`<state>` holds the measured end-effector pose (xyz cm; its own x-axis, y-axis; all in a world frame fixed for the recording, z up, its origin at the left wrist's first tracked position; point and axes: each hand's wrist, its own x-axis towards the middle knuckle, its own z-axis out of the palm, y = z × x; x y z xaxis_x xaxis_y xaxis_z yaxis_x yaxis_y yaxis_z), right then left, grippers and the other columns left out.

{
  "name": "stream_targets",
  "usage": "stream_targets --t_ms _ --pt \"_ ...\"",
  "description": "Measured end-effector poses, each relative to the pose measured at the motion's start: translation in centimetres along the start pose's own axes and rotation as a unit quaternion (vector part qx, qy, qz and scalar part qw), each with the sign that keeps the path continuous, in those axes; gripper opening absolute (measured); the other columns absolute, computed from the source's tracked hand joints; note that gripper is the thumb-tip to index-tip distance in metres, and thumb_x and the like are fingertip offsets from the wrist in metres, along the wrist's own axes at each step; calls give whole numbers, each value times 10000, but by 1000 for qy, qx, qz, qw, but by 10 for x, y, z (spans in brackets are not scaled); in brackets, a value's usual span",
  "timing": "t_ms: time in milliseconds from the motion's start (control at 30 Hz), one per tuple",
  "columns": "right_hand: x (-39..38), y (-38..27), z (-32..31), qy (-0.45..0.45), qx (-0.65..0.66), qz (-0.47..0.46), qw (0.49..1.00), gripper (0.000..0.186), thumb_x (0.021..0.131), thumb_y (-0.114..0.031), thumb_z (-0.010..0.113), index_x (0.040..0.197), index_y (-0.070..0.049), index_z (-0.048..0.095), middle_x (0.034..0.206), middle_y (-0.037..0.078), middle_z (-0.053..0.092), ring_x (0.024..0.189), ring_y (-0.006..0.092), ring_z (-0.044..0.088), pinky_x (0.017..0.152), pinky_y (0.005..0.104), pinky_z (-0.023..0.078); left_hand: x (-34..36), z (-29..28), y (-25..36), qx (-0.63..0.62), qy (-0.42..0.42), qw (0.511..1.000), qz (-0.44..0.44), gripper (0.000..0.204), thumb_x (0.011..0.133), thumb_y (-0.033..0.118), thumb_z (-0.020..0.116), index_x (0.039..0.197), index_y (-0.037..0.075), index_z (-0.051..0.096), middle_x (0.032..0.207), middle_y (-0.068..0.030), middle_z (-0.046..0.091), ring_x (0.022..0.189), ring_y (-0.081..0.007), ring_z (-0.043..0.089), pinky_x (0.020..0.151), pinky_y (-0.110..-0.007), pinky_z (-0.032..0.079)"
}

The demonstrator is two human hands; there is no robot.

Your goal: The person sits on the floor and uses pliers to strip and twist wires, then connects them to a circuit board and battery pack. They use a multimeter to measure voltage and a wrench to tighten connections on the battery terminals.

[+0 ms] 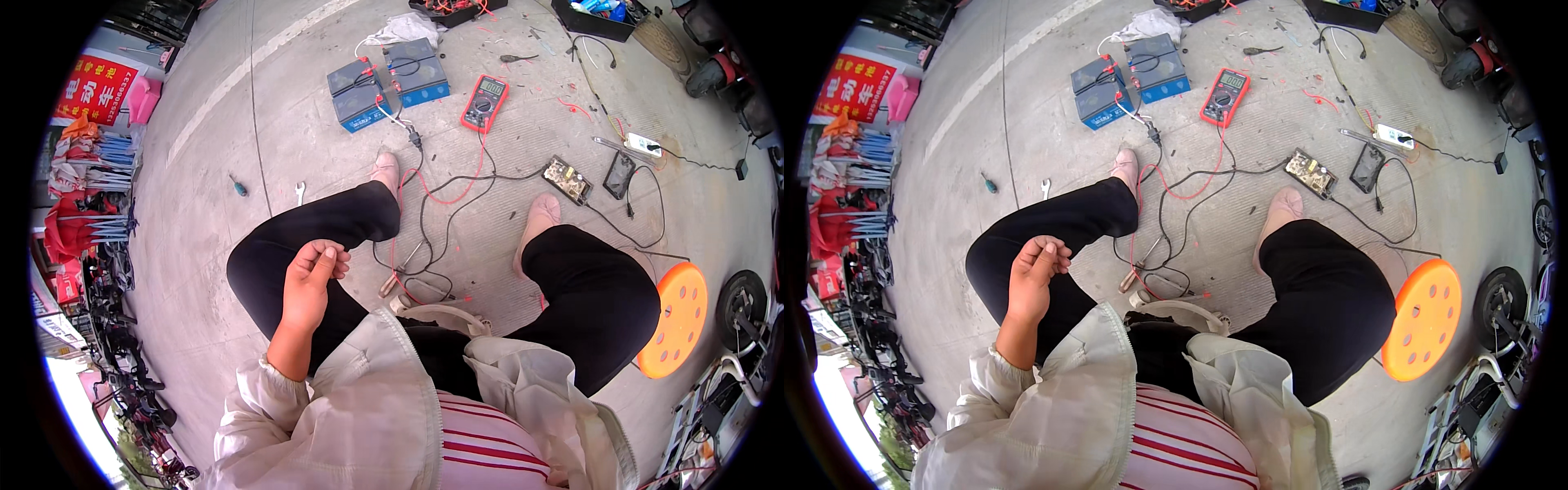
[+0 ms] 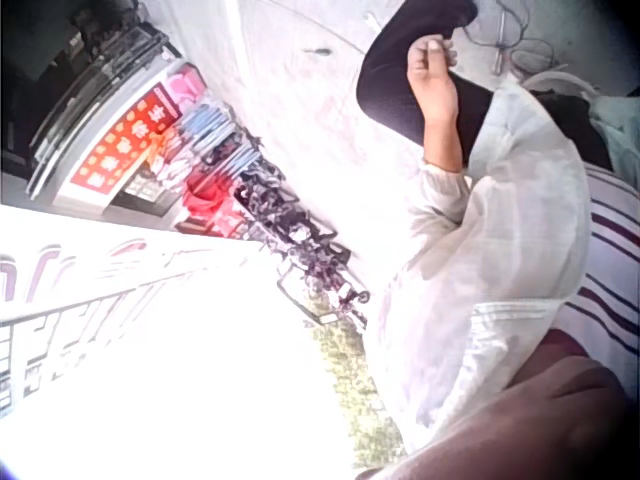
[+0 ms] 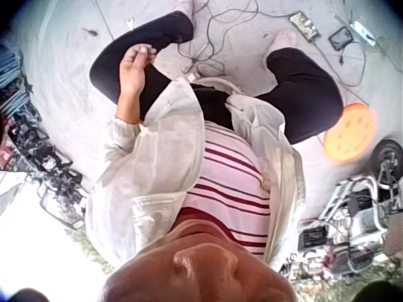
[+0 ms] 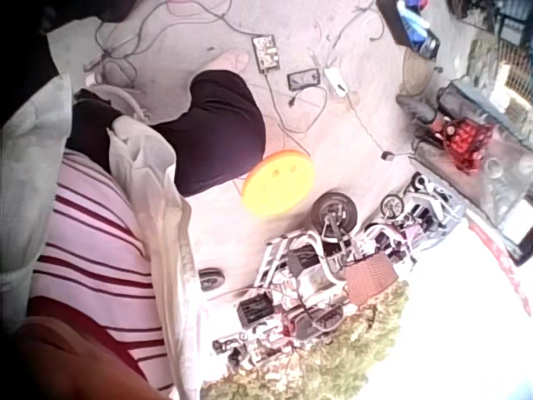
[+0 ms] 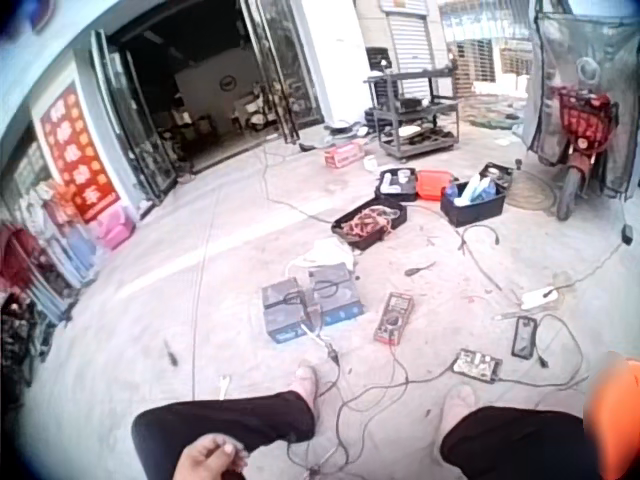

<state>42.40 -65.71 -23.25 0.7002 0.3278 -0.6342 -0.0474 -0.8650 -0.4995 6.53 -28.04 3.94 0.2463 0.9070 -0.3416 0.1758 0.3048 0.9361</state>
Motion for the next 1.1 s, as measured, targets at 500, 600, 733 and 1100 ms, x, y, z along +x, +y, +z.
stream_targets --t_ms 500,600,733,1100 --pt "-7 -66 -45 -8 32 -36 999 334 946 -275 546 1166 -31 605 1041 112 653 894 228 624 788 327 492 -71 -152 35 -134 321 908 236 144 996 122 502 1009 18 601 801 -38 608 656 -83 531 606 -228 447" --pt "-11 -78 -59 1 54 -21 998 332 955 -279 536 1169 -35 608 1046 101 652 889 217 621 782 318 490 -63 -196 23 -146 375 891 212 147 989 125 502 1059 23 581 809 -35 605 647 -83 523 603 -235 447" --pt "-10 -109 -102 37 100 -52 993 330 968 -285 524 1172 -41 612 1052 86 650 882 201 616 773 306 488 -6 -244 -56 -113 410 902 75 175 972 131 518 1120 55 569 841 -33 607 632 -81 522 578 -236 452" --pt "-85 -427 -143 138 204 -352 903 278 1003 -223 505 1179 -27 594 915 -5 565 713 42 462 630 189 367 147 -265 -280 384 150 865 -288 455 880 238 570 1297 55 580 1248 -203 609 1175 -344 573 980 -397 467"
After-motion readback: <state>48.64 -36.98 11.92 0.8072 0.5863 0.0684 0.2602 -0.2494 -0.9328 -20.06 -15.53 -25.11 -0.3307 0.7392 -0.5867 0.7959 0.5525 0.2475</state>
